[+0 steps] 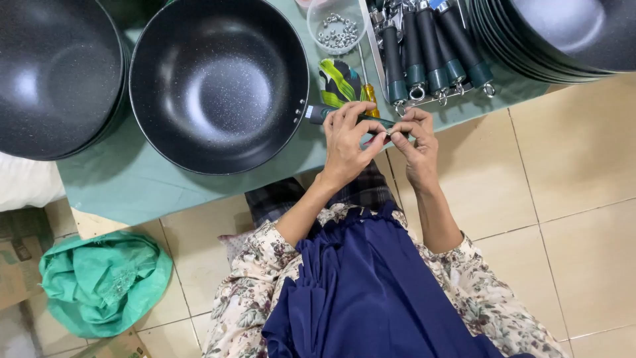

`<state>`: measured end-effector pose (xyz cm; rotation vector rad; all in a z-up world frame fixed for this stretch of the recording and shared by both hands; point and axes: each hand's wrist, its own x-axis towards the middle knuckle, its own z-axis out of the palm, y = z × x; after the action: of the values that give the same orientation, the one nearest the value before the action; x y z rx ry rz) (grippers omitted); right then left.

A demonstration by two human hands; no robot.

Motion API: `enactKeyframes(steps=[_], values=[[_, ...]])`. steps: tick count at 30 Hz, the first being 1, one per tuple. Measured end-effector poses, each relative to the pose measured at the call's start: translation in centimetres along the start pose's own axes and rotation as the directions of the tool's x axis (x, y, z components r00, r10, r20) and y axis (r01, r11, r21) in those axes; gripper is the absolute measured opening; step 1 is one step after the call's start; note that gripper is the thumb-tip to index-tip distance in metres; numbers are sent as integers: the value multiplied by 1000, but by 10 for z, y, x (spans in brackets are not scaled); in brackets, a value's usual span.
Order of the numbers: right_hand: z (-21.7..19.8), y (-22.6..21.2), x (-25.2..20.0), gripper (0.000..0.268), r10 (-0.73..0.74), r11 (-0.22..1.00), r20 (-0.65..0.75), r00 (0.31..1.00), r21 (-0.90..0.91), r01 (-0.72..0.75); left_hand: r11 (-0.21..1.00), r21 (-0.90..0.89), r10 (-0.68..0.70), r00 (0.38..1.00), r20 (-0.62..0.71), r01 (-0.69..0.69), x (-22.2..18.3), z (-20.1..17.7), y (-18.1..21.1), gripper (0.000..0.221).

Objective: Attaching handles to woks using a screwdriver and wiping them clean with a cloth.

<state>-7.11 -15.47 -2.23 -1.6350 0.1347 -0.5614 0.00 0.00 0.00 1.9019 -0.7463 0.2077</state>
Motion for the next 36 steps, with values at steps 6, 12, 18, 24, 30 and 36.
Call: enactKeyframes(steps=[6, 12, 18, 24, 30, 36], values=[[1, 10, -1, 14, 25, 999, 6, 1000, 23, -25, 1000, 0, -12, 1000, -8, 12, -1, 0, -7, 5], [-2, -3, 1, 12, -2, 988, -19, 1000, -153, -1, 998, 62, 14, 997, -80, -9, -9, -9, -12, 8], [11, -29, 6, 13, -53, 986, -46, 998, -160, 45, 997, -82, -20, 977, -210, 3, -41, -17, -29, 15], [11, -22, 30, 14, -134, 973, 8, 991, -187, 133, 989, 146, -5, 998, -65, 15, -36, -21, -50, 8], [16, -30, 50, 15, -147, 967, 38, 988, -206, 152, 837, 543, 57, 998, 35, -67, -35, 42, -143, 45], [18, -31, 41, 17, -344, 839, 8, 939, -446, 311, 891, 442, 80, 995, 64, -100, -19, 28, -155, 31]])
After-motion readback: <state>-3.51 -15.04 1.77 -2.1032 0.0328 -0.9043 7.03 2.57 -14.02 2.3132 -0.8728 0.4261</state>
